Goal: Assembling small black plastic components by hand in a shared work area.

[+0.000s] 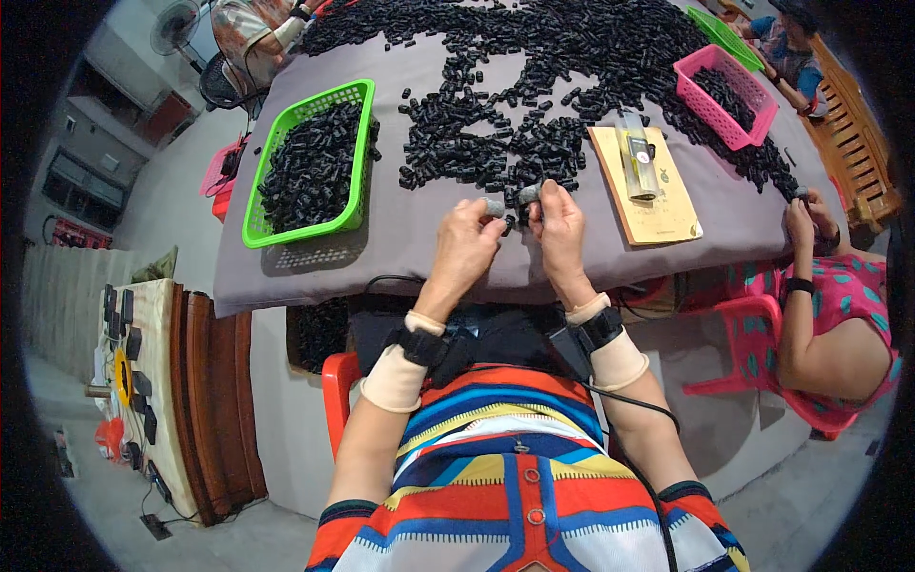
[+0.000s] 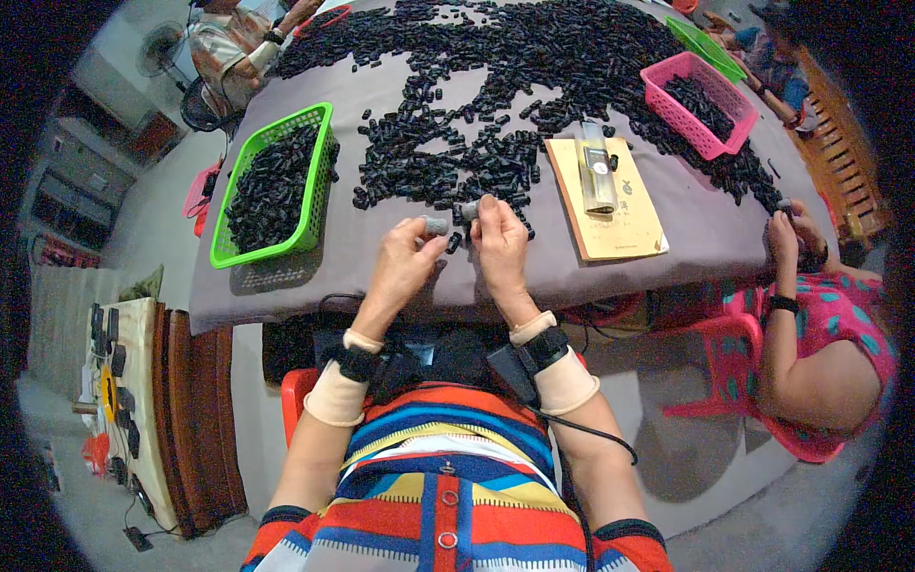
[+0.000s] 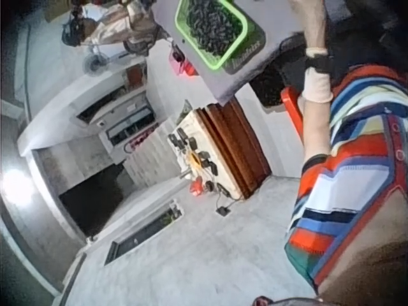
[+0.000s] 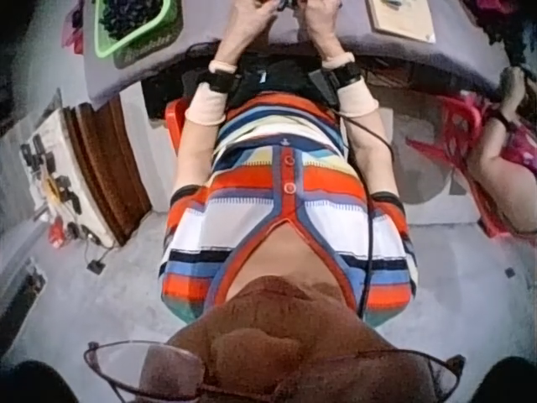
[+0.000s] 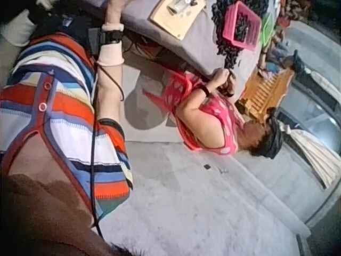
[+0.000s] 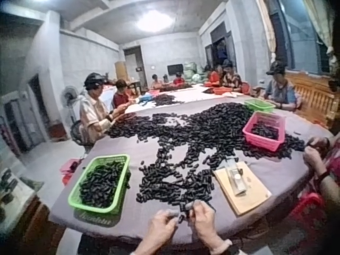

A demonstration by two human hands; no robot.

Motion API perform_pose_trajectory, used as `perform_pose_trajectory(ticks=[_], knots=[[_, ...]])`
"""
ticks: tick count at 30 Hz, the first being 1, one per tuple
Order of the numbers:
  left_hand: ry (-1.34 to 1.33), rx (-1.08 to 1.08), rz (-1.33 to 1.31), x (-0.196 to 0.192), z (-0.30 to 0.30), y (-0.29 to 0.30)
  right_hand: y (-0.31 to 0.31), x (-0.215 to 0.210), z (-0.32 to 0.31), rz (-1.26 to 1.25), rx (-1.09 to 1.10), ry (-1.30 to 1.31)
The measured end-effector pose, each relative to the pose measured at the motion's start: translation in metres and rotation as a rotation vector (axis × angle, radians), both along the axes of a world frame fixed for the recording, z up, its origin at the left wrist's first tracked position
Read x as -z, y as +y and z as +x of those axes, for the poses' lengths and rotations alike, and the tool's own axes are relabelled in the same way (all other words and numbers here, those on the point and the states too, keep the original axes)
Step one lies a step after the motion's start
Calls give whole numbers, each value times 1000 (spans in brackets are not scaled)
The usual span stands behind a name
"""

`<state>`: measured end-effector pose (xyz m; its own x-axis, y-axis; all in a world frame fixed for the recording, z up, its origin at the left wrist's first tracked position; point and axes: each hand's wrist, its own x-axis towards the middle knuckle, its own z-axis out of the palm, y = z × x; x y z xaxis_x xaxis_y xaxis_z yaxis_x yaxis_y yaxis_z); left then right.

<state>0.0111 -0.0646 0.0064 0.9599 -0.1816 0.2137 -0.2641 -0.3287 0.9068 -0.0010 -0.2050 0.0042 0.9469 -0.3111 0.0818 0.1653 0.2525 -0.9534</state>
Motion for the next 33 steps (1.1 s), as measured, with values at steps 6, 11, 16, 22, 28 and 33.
perform_pose_trajectory(ticks=[6, 11, 16, 22, 28, 33], knots=[[-129, -82, 503, -11, -11, -26, 0, 5, 2, -40, -2, -54], [-96, -33, 343, 15, 4, -5, 4, 2, -2, -183, -23, -57], [467, 31, -468, 4, 1, 21, 9, 1, -6, -300, -65, -62], [479, 94, -624, 4, -6, 27, 19, -10, -16, -557, -156, -98], [503, 176, -803, 1, -11, 28, 19, -3, -14, -600, -158, -111], [572, 146, -900, 4, -13, 40, 19, 4, -10, -475, -128, -85]])
